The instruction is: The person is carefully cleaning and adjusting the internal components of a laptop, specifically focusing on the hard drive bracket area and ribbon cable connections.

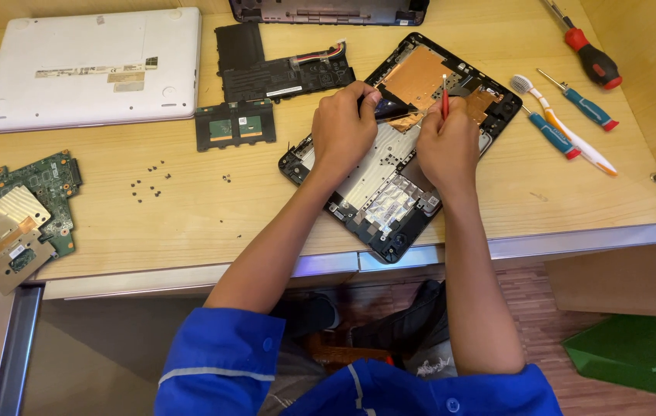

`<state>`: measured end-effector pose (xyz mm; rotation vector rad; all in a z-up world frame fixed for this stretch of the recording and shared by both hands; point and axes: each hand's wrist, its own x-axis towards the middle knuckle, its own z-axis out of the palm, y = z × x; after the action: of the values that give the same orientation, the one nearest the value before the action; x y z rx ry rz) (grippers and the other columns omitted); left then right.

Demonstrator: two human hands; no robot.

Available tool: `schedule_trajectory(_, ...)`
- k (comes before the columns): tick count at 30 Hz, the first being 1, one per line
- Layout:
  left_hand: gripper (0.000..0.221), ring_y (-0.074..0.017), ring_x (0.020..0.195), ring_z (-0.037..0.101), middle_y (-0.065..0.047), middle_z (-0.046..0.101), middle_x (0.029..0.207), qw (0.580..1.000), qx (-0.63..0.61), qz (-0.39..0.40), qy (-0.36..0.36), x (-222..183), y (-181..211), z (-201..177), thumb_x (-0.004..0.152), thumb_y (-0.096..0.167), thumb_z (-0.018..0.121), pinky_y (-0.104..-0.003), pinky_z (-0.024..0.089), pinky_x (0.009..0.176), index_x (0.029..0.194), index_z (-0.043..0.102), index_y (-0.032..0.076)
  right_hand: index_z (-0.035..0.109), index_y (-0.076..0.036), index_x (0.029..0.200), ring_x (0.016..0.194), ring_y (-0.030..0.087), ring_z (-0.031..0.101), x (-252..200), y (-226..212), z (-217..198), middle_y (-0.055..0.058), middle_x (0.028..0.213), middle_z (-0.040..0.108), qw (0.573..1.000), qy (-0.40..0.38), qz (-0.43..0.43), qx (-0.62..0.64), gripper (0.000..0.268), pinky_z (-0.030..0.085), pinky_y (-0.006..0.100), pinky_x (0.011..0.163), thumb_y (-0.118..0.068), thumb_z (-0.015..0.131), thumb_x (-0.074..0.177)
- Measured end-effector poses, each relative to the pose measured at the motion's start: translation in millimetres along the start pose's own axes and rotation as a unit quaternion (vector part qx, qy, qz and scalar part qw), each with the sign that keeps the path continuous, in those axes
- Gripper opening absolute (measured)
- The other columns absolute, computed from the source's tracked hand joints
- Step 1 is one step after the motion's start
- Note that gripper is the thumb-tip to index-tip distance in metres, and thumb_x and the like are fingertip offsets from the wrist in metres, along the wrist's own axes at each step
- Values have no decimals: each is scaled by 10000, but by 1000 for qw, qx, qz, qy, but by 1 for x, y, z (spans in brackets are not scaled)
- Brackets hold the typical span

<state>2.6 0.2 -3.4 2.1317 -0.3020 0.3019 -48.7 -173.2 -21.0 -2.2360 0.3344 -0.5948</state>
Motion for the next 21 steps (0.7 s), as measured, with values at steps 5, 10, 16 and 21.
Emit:
schedule_trajectory(5,181,-444,818,738,-147,744,749,1000,0,0,-2,0,0,0,977,269,610,-532,571,746,930,744,156,620,-44,1056,814,456,661,-2,-5,-2,192,743,629,1000,-3,-8,-3,172,499,544,728,-169,504,1037)
schedule_trajectory(10,183,-445,830,739,-144,752,763,1000,0,-3,-4,0,0,-1,976,274,610,-542,569,754,931,743,157,600,-25,1081,879,522,657,-3,-7,-2,253,808,654,1000,-9,-5,-25,187,493,600,757,-171,489,1047)
schedule_trajectory(16,186,-443,838,742,-150,757,778,1000,0,-1,-7,-1,1,-2,979,268,605,-532,574,765,935,744,153,602,-56,1187,756,206,564,-7,-15,-10,31,754,496,989,34,-16,145,190,462,359,737,-98,507,1028)
schedule_trajectory(21,181,-439,841,744,-145,762,788,1000,-1,3,-4,-1,1,-3,978,274,612,-530,578,759,934,743,156,675,-124,1158,650,239,567,-6,-19,-10,-9,684,487,999,-45,-20,2,313,457,416,678,-279,802,917)
